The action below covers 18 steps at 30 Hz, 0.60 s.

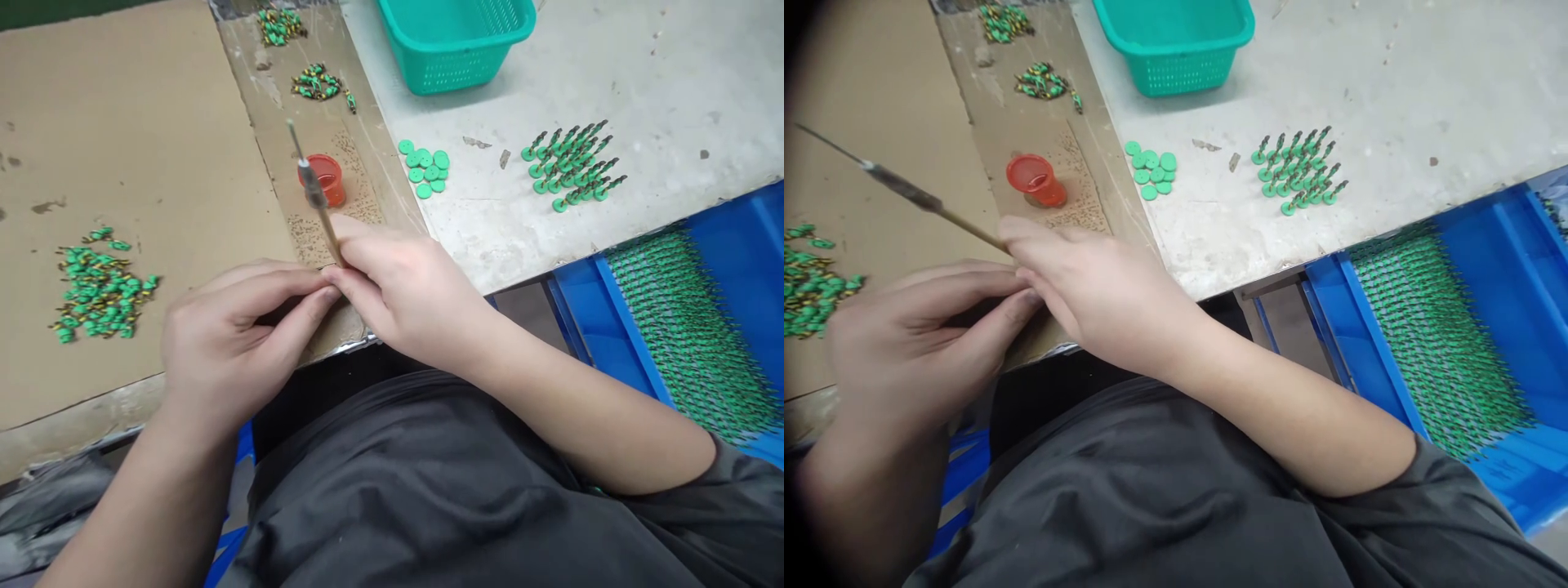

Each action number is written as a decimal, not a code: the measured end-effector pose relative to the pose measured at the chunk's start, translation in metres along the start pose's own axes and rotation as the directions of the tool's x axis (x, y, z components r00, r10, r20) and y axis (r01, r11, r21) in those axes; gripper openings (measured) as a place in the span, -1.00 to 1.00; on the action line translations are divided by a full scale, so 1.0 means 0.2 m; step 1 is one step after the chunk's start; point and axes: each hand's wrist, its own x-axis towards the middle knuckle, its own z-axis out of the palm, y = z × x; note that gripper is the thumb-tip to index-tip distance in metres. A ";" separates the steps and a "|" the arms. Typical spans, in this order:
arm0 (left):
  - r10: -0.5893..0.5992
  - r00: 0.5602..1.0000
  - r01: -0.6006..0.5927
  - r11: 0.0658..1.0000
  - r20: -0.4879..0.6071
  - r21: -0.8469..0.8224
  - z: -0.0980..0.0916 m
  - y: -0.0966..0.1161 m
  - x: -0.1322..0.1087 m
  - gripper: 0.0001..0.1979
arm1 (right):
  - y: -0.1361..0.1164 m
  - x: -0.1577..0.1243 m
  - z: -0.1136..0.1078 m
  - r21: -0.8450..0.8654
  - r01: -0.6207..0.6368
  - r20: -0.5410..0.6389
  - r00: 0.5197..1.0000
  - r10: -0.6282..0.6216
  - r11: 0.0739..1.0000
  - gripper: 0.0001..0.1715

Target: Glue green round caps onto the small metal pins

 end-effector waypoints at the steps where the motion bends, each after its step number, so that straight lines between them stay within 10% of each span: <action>1: 0.001 1.000 -0.001 1.000 0.001 -0.003 0.00 0.00 0.00 -0.83 | 0.00 0.00 0.01 0.003 0.011 0.002 1.000 -0.011 1.000 -0.79; 18: 0.063 0.997 -0.059 0.994 0.043 -0.095 0.00 -0.01 0.00 -0.87 | 0.05 -0.10 0.09 0.014 0.124 -0.147 0.982 -0.120 0.992 -0.76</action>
